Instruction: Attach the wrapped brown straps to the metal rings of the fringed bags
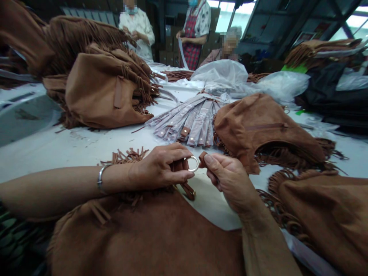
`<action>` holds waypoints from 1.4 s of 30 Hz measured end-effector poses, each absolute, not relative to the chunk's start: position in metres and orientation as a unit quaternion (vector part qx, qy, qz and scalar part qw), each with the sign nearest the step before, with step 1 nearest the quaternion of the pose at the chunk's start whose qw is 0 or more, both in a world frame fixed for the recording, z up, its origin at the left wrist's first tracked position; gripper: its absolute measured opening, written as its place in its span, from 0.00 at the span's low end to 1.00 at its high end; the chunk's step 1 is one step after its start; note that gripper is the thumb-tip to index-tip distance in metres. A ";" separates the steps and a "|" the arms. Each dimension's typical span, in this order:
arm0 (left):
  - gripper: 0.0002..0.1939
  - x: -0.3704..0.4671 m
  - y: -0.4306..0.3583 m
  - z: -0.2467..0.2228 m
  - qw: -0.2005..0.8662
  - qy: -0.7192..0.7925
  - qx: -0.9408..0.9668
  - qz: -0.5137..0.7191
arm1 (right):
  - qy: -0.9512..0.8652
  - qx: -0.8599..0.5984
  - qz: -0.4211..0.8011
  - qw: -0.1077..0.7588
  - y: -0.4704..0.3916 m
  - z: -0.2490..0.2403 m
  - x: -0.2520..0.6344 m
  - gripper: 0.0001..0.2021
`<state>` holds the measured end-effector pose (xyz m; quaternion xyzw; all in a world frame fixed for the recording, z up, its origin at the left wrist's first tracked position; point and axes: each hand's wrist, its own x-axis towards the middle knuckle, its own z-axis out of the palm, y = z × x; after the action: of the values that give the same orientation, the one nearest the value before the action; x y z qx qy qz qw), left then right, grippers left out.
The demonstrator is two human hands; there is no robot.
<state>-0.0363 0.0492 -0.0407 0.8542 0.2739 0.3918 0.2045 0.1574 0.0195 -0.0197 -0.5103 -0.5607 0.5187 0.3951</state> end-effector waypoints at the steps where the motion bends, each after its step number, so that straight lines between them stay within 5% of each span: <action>1: 0.17 -0.036 0.049 -0.041 0.202 0.275 0.855 0.391 | -0.565 -0.510 0.508 0.402 0.020 -0.020 0.158 0.18; 22: 0.22 -0.041 0.056 -0.038 0.182 0.230 0.907 0.303 | -0.535 -0.507 0.529 0.420 0.020 -0.020 0.161 0.15; 30: 0.17 -0.042 0.057 -0.027 0.169 0.223 0.938 0.204 | -0.542 -0.513 0.522 0.413 0.017 -0.021 0.160 0.15; 42: 0.13 -0.040 0.060 -0.036 0.204 0.173 0.932 0.246 | -0.547 -0.530 0.506 0.404 0.019 -0.021 0.160 0.16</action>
<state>-0.0400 0.0600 -0.0357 0.9315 0.1732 0.2459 0.2045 0.1601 0.0195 -0.0205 -0.5295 -0.5474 0.5064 0.4043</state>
